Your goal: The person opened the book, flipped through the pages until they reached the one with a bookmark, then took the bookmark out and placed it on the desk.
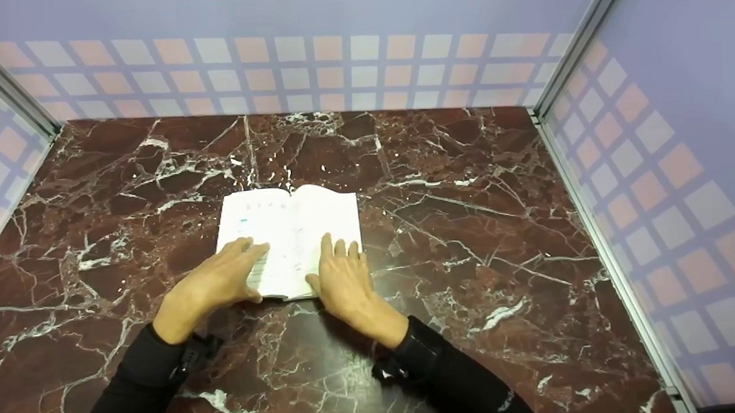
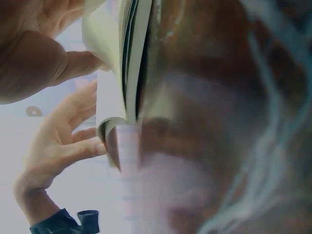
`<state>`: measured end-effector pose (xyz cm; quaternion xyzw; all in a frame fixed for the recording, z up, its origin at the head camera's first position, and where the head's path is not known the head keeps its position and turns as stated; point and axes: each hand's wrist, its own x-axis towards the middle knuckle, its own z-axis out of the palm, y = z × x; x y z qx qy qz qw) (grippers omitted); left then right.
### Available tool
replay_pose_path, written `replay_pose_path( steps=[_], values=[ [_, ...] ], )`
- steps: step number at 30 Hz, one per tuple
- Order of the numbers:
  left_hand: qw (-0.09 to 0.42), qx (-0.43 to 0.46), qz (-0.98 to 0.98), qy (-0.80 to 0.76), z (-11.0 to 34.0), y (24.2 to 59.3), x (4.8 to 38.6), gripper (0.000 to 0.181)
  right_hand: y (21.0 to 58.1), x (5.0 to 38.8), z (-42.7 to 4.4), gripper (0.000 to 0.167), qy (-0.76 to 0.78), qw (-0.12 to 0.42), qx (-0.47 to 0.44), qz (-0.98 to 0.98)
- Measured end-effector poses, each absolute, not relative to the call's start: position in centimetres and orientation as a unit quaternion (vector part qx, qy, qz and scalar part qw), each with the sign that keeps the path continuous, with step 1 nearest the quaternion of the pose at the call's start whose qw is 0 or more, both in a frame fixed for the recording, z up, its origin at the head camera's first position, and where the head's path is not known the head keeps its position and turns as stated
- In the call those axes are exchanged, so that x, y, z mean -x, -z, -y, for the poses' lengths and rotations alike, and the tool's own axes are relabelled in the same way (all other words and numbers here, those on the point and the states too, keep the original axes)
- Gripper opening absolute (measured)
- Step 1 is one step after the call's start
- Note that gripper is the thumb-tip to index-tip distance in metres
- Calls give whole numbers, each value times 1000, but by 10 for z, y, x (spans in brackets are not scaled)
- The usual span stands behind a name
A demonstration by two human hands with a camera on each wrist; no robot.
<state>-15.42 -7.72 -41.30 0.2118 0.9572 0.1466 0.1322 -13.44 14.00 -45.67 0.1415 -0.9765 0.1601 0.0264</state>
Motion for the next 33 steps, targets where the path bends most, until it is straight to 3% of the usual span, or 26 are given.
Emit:
replay_pose_path(
  steps=[5, 9, 20, 28, 33],
  values=[
    [130, -211, -958, -146, 77, 414, 154, 77, 452, 137, -142, 69, -281, 54, -160, 945],
    [130, -211, -958, -144, 78, 413, 153, 78, 450, 141, -143, 64, -362, 42, -129, 922],
    [135, -213, -957, -143, 77, 413, 154, 71, 445, 150, -148, 75, -484, -8, -75, 872],
    [138, -212, -957, -141, 77, 412, 154, 72, 448, 152, -145, 59, -576, 77, -93, 808],
    [137, -213, -957, -141, 77, 412, 155, 70, 446, 156, -149, 73, -607, 90, -44, 789]
  ],
)
